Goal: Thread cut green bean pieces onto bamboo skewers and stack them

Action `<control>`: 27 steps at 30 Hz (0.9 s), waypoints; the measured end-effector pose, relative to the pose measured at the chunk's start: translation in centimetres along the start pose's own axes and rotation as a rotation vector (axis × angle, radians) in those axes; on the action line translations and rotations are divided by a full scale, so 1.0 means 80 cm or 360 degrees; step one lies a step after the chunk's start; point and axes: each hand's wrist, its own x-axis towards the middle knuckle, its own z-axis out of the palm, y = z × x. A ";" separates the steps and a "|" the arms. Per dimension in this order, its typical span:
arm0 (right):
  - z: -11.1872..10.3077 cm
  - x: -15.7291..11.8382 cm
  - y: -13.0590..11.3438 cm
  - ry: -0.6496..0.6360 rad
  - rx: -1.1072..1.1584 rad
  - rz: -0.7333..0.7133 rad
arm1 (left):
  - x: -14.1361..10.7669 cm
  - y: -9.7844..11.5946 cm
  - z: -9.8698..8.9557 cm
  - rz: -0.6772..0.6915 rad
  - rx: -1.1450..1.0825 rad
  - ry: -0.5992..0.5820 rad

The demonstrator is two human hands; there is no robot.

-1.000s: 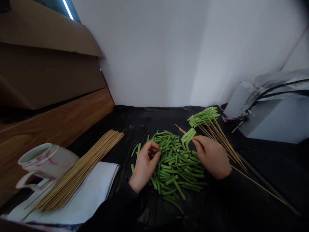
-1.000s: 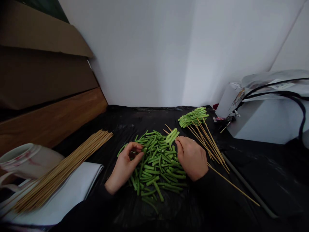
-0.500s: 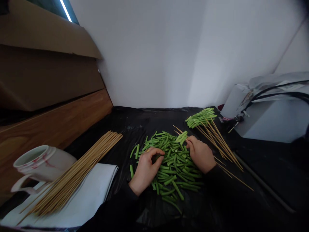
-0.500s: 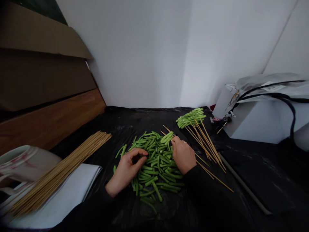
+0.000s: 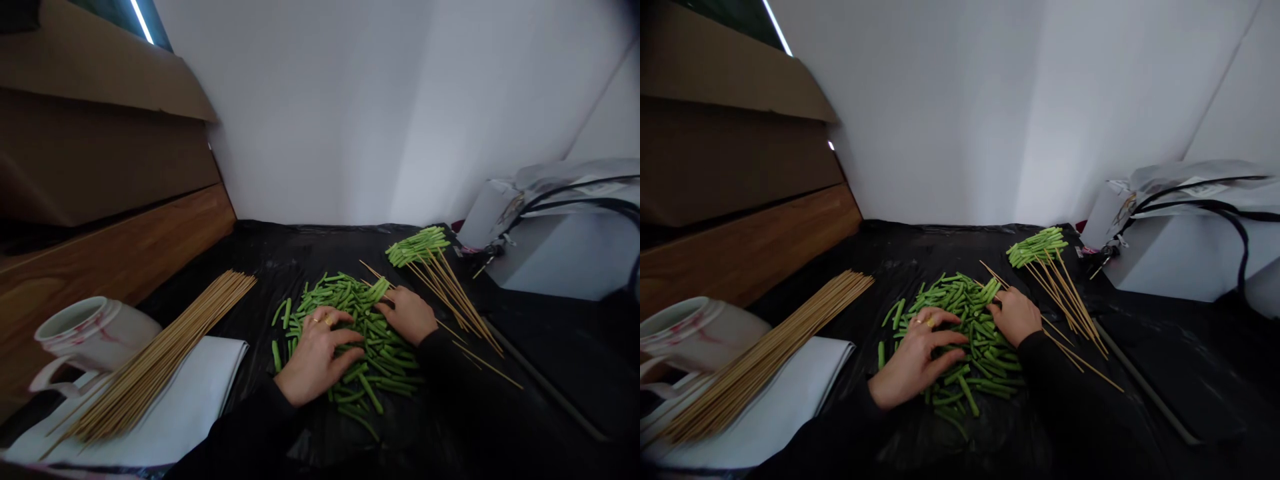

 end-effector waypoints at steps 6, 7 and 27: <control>-0.001 0.012 0.002 -0.0089 0.0060 0.0080 | -0.002 0.002 -0.004 0.0096 0.0197 -0.0148; -0.002 0.011 0.003 -0.0085 0.0073 0.0086 | -0.002 0.000 -0.003 0.0078 0.0242 -0.0113; -0.020 -0.023 -0.021 -0.0353 0.0966 -0.0520 | 0.001 -0.017 0.011 -0.0197 0.0381 0.0244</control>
